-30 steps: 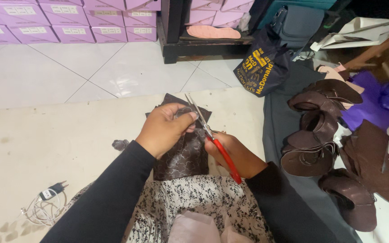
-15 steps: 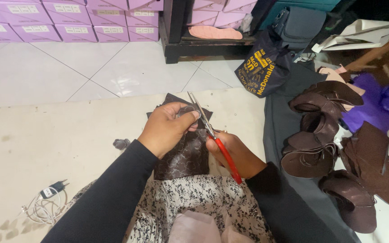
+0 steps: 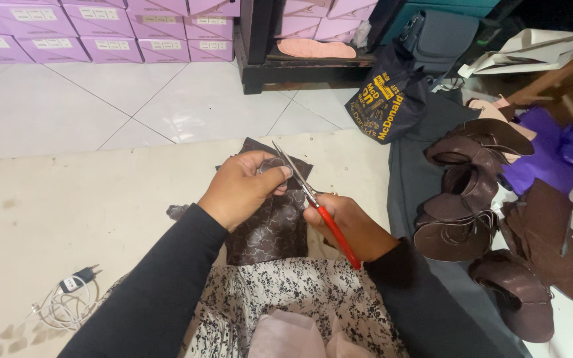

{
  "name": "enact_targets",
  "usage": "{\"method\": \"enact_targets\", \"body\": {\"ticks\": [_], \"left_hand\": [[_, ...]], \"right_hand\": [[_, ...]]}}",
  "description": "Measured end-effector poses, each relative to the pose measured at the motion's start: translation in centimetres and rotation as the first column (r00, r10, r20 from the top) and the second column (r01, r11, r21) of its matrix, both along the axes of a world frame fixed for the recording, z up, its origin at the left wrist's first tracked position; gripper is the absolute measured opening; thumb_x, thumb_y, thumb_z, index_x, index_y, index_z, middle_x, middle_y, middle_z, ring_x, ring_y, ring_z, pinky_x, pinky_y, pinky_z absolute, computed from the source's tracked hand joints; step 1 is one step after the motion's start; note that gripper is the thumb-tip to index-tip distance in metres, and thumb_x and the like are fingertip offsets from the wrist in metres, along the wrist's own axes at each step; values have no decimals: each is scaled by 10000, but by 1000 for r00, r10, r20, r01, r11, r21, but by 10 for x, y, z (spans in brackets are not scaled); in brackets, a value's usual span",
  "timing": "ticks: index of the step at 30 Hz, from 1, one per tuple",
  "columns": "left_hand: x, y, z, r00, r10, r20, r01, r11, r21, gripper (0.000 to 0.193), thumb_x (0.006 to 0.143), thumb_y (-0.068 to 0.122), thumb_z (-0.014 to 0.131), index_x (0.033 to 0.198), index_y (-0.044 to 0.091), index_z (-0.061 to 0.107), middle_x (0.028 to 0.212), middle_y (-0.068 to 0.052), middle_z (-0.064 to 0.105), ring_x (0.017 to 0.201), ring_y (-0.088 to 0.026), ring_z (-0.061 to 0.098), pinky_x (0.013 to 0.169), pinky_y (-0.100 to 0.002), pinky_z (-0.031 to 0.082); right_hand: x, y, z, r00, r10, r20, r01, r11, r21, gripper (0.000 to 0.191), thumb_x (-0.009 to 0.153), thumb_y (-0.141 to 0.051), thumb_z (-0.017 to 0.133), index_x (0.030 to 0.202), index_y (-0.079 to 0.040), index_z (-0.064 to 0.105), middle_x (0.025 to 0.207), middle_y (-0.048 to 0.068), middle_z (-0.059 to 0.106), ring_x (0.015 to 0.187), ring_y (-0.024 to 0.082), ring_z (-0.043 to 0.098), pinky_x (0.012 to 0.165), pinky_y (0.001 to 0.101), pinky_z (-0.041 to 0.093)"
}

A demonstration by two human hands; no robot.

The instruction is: The person uses red-handled scissors to cut cloud-shaped pieces from a dark brown patterned sheet. They hold the sheet with the left hand and cut along the outlines, then place the cut pieces aside.

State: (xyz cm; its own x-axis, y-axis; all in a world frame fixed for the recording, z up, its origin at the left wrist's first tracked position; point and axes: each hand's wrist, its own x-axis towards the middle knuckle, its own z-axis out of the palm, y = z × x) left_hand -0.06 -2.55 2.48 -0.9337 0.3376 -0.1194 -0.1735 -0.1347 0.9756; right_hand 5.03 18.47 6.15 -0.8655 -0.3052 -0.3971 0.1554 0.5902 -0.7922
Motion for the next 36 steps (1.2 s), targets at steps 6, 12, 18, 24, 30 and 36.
{"method": "enact_targets", "body": {"ticks": [6, 12, 18, 24, 30, 36], "left_hand": [[1, -3, 2, 1000, -23, -19, 25, 991, 131, 192, 861, 75, 714, 1040, 20, 673, 898, -7, 731, 785, -73, 664, 732, -211, 550], [1, 4, -1, 994, 40, 106, -64, 970, 234, 175, 918, 108, 729, 1068, 18, 714, 886, -18, 704, 721, -66, 573, 667, -209, 486], [1, 11, -6, 991, 101, 88, -111, 987, 117, 186, 964, 210, 649, 1050, 59, 715, 922, 19, 730, 775, -40, 625, 702, -189, 524], [2, 13, -3, 994, 85, 69, -90, 993, 77, 182, 960, 178, 651, 1036, 26, 717, 942, -36, 762, 838, -73, 691, 697, -217, 535], [5, 14, 4, 987, 108, 115, -112, 993, 27, 164, 951, 184, 627, 1040, 59, 685, 973, -14, 776, 906, -63, 739, 677, -197, 535], [5, 15, 7, 986, 133, 103, -138, 990, 41, 168, 955, 172, 635, 1036, 32, 681, 973, -46, 777, 891, -87, 750, 687, -208, 553]], "right_hand": [[1, 3, -9, 987, 35, -155, -44, 997, -59, 331, 998, -341, 550, 816, -66, 516, 677, -71, 433, 541, 30, 422, 460, 236, 401], [2, 4, -18, 996, -50, -75, 38, 986, -163, 447, 977, -510, 529, 851, -81, 514, 639, -71, 432, 522, 37, 409, 451, 238, 365], [3, 5, -24, 998, -47, -36, 42, 991, -131, 572, 934, -643, 439, 853, -85, 542, 610, -34, 465, 498, 82, 502, 455, 254, 450], [1, 4, -24, 995, 39, -93, -50, 991, -127, 640, 931, -702, 399, 903, -83, 558, 669, -2, 544, 582, 115, 558, 528, 267, 478], [-2, 2, -28, 994, 35, -99, -46, 993, -113, 666, 932, -724, 389, 905, -77, 542, 655, 6, 516, 575, 118, 554, 549, 269, 494], [-1, 5, -32, 997, -28, -65, 19, 989, -144, 687, 902, -748, 414, 873, -71, 524, 655, -3, 511, 562, 100, 529, 498, 262, 463]]}}
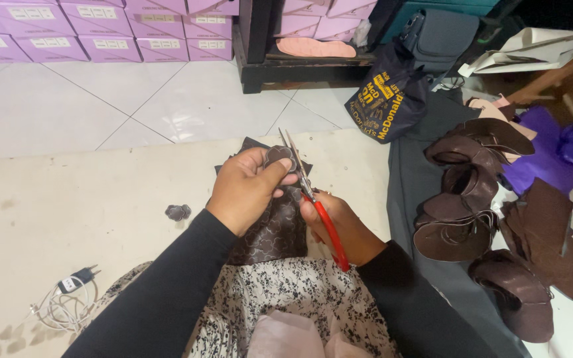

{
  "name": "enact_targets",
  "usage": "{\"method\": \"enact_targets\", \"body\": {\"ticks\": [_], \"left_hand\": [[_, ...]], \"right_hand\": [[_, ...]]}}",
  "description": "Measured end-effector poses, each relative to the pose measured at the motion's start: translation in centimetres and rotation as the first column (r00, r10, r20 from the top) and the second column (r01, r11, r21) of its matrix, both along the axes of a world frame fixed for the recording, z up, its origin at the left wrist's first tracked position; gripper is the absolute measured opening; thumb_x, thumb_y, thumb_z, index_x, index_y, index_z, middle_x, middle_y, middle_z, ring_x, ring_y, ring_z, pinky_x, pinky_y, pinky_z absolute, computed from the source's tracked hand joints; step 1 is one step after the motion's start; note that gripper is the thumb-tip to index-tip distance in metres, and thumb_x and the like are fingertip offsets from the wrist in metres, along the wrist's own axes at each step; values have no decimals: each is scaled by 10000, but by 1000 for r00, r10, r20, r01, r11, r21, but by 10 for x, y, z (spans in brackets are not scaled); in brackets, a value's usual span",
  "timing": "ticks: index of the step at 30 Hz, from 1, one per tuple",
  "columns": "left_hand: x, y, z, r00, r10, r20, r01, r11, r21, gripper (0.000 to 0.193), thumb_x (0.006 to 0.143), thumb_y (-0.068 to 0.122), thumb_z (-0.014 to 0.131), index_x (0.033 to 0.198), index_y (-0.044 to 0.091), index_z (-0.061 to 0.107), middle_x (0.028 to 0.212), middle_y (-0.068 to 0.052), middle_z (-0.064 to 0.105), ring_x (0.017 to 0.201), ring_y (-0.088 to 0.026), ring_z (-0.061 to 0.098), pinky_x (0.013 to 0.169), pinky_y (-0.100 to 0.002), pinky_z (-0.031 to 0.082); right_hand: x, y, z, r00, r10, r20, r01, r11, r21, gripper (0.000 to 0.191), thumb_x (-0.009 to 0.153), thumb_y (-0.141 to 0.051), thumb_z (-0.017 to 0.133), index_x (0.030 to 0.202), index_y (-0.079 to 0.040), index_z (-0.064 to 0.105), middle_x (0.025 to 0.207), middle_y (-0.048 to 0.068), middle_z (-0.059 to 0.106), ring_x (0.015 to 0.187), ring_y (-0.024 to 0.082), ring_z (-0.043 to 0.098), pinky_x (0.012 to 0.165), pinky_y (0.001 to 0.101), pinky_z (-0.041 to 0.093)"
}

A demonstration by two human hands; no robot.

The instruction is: The person uses red-handled scissors to cut cloud-shaped pieces from a dark brown patterned sheet. They hold the sheet with the left hand and cut along the outlines, then place the cut pieces aside.

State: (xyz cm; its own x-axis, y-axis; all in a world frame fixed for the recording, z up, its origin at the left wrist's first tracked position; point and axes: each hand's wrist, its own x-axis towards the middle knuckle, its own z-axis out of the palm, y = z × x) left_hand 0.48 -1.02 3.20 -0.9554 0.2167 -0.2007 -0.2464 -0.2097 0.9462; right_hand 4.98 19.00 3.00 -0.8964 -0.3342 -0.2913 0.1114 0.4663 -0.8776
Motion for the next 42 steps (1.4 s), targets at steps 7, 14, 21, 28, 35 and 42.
{"method": "enact_targets", "body": {"ticks": [7, 14, 21, 28, 35, 42], "left_hand": [[0, -2, -1, 999, 5, -32, -5, 1000, 18, 158, 952, 162, 643, 1027, 29, 681, 975, -51, 774, 899, -101, 758, 691, -213, 559], [-1, -4, 0, 999, -15, -50, 15, 1000, 10, 177, 948, 155, 644, 1038, 11, 695, 974, -56, 780, 888, -103, 758, 684, -207, 566], [-5, -13, 3, 996, -62, -62, 61, 998, -21, 191, 930, 114, 661, 1045, -32, 703, 948, -62, 761, 799, -89, 714, 653, -208, 550], [-4, -15, 3, 993, -91, -71, 88, 995, -52, 180, 917, 117, 665, 1023, -19, 717, 922, -51, 759, 777, -79, 716, 648, -205, 545], [-4, -23, 2, 982, -165, -86, 158, 984, -83, 174, 918, 126, 670, 1002, -17, 722, 900, -51, 760, 767, -85, 718, 640, -208, 542], [-5, -25, 6, 985, -165, -58, 158, 982, -107, 153, 907, 126, 673, 964, -5, 727, 869, -43, 758, 753, -77, 723, 634, -202, 545]], "right_hand": [[0, 0, 3, 1000, -10, 16, 10, 1000, 1, 663, 904, -739, 442, 838, -81, 490, 638, -17, 475, 528, 84, 498, 475, 252, 444], [0, 2, 5, 1000, 12, 25, -10, 999, -52, 592, 932, -663, 492, 839, -79, 495, 631, -27, 464, 517, 79, 492, 473, 251, 452], [2, 3, 13, 998, 51, 28, -53, 998, 44, 474, 987, -543, 488, 840, -92, 508, 616, -50, 459, 500, 53, 474, 464, 239, 442], [2, 0, 14, 995, 100, -4, -100, 994, 34, 407, 1001, -489, 486, 890, -98, 510, 681, -50, 451, 560, 47, 462, 496, 239, 442], [1, 3, 15, 980, 185, -72, -178, 979, 97, 411, 1034, -454, 480, 868, -79, 499, 683, -33, 439, 564, 66, 440, 497, 265, 435], [1, 4, 16, 989, 145, -16, -142, 982, 121, 427, 1007, -471, 482, 838, -81, 507, 653, -35, 446, 545, 67, 453, 490, 281, 437]]}}
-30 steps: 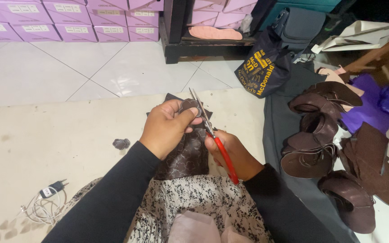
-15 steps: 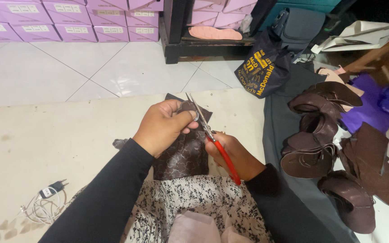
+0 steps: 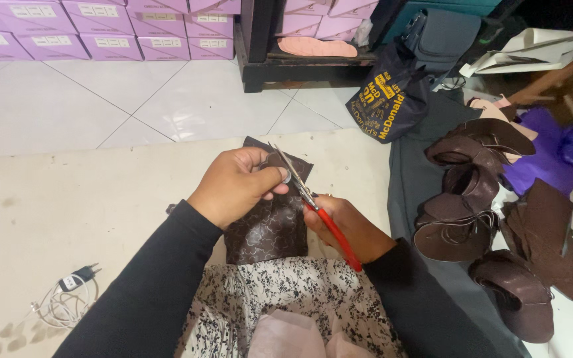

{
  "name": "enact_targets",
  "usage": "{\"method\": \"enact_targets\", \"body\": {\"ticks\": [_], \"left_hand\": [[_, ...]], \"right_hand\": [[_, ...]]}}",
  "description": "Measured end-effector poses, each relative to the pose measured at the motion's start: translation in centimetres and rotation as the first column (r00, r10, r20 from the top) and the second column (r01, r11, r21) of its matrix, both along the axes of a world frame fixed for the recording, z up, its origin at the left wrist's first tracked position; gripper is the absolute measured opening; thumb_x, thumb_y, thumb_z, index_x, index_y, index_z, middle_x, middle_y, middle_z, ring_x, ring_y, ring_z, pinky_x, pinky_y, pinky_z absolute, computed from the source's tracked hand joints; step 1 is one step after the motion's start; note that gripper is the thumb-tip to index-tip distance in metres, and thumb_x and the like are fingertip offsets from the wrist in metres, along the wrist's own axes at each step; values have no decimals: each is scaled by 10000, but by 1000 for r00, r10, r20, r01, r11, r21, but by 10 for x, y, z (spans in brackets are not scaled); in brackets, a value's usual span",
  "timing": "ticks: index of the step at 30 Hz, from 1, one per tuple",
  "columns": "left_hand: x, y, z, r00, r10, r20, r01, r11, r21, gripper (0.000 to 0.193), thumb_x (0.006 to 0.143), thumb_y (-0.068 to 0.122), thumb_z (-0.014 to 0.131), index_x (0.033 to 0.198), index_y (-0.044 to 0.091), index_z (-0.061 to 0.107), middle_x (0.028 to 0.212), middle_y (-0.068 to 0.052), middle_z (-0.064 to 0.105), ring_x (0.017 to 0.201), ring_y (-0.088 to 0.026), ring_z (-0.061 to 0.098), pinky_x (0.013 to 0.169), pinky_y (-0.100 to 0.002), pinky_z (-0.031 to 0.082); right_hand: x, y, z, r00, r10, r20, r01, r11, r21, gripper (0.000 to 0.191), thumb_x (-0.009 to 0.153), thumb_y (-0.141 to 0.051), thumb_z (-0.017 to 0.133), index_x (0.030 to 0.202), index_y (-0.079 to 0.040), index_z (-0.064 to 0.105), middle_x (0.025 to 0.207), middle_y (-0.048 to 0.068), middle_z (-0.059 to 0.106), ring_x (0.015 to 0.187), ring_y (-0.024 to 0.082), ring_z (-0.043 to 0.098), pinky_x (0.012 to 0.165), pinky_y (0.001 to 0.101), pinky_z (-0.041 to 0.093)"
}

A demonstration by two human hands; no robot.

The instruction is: The person uses red-handled scissors to cut cloud-shaped pieces from a dark brown patterned sheet. They hold the sheet with the left hand and cut along the outlines, then place the cut pieces aside.

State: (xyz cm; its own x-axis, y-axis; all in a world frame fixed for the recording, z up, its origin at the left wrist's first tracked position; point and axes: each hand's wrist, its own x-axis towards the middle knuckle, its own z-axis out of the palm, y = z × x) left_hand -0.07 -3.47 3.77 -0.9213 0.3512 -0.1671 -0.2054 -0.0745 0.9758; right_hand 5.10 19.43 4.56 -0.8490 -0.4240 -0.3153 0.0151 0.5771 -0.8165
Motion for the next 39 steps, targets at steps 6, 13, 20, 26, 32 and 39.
{"method": "enact_targets", "body": {"ticks": [6, 13, 20, 26, 32, 39], "left_hand": [[1, -6, 1, 1000, -29, 13, 29, 1000, -2, 156, 898, 108, 674, 958, -25, 729, 858, -50, 756, 727, -82, 708, 613, -200, 536], [0, -6, -2, 999, -25, 48, 24, 1000, 11, 167, 887, 102, 683, 981, -30, 724, 864, -58, 753, 717, -83, 702, 614, -200, 535], [0, -6, -2, 997, -46, 64, 46, 999, 4, 173, 875, 99, 707, 961, -48, 736, 850, -68, 757, 702, -83, 693, 605, -205, 533], [1, -5, 1, 996, -30, 84, 30, 1000, -8, 166, 865, 92, 714, 947, -49, 743, 844, -68, 761, 705, -85, 701, 605, -204, 536], [2, -5, 3, 995, -31, 92, 32, 999, -6, 173, 869, 93, 701, 956, -50, 747, 847, -67, 765, 715, -86, 705, 609, -203, 538], [1, -5, 0, 994, -35, 103, 39, 999, -31, 139, 886, 109, 702, 929, -14, 749, 811, -36, 743, 683, -67, 666, 581, -195, 494]], "right_hand": [[-1, -1, 3, 998, 49, -42, -47, 998, 51, 411, 1024, -424, 491, 800, -80, 502, 665, -43, 437, 561, 60, 428, 503, 268, 427], [-1, -3, 7, 999, 33, -21, -32, 997, 75, 392, 1021, -395, 507, 790, -78, 509, 652, -35, 438, 555, 64, 422, 501, 268, 424], [1, -4, 11, 996, 92, 3, -92, 996, 7, 309, 1020, -372, 512, 893, -90, 510, 702, -44, 448, 563, 57, 444, 502, 258, 438], [0, -4, 12, 992, 120, -40, -119, 992, 37, 344, 1048, -384, 500, 881, -85, 520, 700, -50, 465, 578, 49, 456, 515, 242, 440], [1, -2, 13, 997, 56, 56, -60, 996, 67, 372, 1016, -428, 514, 873, -84, 521, 659, -37, 439, 539, 60, 425, 478, 258, 408], [-1, -1, 11, 994, 105, 9, -105, 993, 50, 363, 1027, -421, 491, 881, -90, 502, 677, -45, 441, 558, 53, 434, 492, 250, 426]]}}
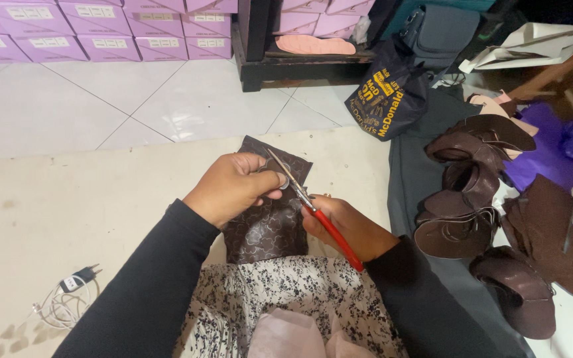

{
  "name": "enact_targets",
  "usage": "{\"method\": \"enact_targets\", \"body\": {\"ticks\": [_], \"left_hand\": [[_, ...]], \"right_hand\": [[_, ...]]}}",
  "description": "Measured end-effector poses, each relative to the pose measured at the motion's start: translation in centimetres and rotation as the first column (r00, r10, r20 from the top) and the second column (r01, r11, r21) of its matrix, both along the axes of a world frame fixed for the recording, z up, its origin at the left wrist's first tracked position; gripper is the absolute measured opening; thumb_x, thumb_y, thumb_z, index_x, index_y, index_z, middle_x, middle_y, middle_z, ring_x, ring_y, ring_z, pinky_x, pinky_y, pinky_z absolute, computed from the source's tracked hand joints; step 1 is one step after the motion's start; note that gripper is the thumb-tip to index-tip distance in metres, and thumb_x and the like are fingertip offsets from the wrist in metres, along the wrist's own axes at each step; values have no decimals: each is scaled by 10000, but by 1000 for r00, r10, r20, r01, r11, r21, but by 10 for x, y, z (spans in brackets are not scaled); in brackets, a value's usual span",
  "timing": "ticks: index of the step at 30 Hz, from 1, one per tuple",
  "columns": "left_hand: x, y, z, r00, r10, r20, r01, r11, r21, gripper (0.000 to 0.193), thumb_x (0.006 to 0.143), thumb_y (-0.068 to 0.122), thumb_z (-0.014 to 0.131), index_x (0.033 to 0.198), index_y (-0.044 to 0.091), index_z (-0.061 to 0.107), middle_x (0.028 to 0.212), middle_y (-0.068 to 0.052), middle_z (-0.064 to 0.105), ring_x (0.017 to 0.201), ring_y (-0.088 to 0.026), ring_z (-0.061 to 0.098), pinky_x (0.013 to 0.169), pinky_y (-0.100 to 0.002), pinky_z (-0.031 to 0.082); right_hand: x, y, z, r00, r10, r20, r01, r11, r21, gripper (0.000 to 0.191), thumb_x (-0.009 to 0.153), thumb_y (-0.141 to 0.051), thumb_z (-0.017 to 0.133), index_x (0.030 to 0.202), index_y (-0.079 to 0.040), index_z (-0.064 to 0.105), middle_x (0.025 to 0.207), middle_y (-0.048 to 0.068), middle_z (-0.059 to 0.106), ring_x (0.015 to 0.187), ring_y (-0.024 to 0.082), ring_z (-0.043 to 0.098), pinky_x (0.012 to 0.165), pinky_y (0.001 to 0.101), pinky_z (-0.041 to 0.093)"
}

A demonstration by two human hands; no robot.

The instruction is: The person uses red-handled scissors to cut cloud-shaped pieces from a dark brown patterned sheet. They hold the sheet with the left hand and cut along the outlines, then place the cut pieces aside.

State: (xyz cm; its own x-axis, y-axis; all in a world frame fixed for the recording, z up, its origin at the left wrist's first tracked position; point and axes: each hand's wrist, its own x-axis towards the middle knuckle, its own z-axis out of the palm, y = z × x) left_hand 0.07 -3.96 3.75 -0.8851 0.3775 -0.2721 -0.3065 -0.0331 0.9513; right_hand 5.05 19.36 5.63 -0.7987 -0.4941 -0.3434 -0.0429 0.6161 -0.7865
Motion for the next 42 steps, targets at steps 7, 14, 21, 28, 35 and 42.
{"method": "enact_targets", "body": {"ticks": [7, 14, 21, 28, 35, 42], "left_hand": [[0, 5, -9, 995, 40, -95, -29, 992, 121, 106, 888, 99, 716, 964, 27, 700, 800, -6, 718, 683, -53, 657, 614, -182, 518], [2, 10, -8, 999, 24, -22, -22, 995, 95, 109, 891, 128, 712, 943, 32, 709, 811, -33, 741, 668, -61, 665, 577, -187, 498], [4, 12, -2, 999, 12, 41, -14, 999, 47, 133, 891, 162, 719, 919, 32, 720, 817, -37, 752, 659, -52, 650, 565, -174, 486], [6, 18, -13, 996, 83, -15, -80, 984, 158, 117, 877, 111, 721, 939, 14, 698, 822, -28, 724, 661, -56, 630, 580, -184, 488], [4, 20, -18, 994, 83, -69, -70, 982, 175, 85, 884, 69, 705, 922, -5, 687, 838, -42, 723, 687, -72, 644, 645, -206, 534], [6, 22, -11, 997, 76, 26, -80, 971, 227, 74, 891, 97, 700, 919, 35, 671, 859, -34, 731, 694, -79, 652, 630, -202, 520]], "right_hand": [[-3, 4, -10, 1000, 25, 19, -22, 990, -137, 340, 1047, -386, 446, 970, -64, 526, 792, 7, 496, 692, 100, 529, 634, 272, 504], [-3, 6, -15, 997, 14, 72, 0, 983, -183, 261, 1015, -310, 459, 1017, -60, 532, 798, 29, 548, 721, 117, 580, 668, 277, 524], [0, 7, -10, 986, 35, 163, 15, 956, -292, 220, 994, -269, 469, 1016, -54, 509, 752, 44, 587, 711, 135, 577, 685, 281, 516], [0, 9, -6, 997, 82, 7, -79, 978, -193, 348, 991, -426, 482, 1043, -85, 524, 787, 1, 511, 696, 106, 515, 631, 271, 472], [-2, 7, -15, 986, 109, -129, -134, 969, -205, 548, 1028, -632, 475, 1004, -87, 517, 839, -31, 441, 685, 66, 458, 571, 240, 435], [2, 7, -14, 998, -44, 50, 52, 982, -183, 539, 924, -628, 465, 1008, -98, 521, 759, -12, 478, 614, 100, 471, 510, 267, 425]]}}
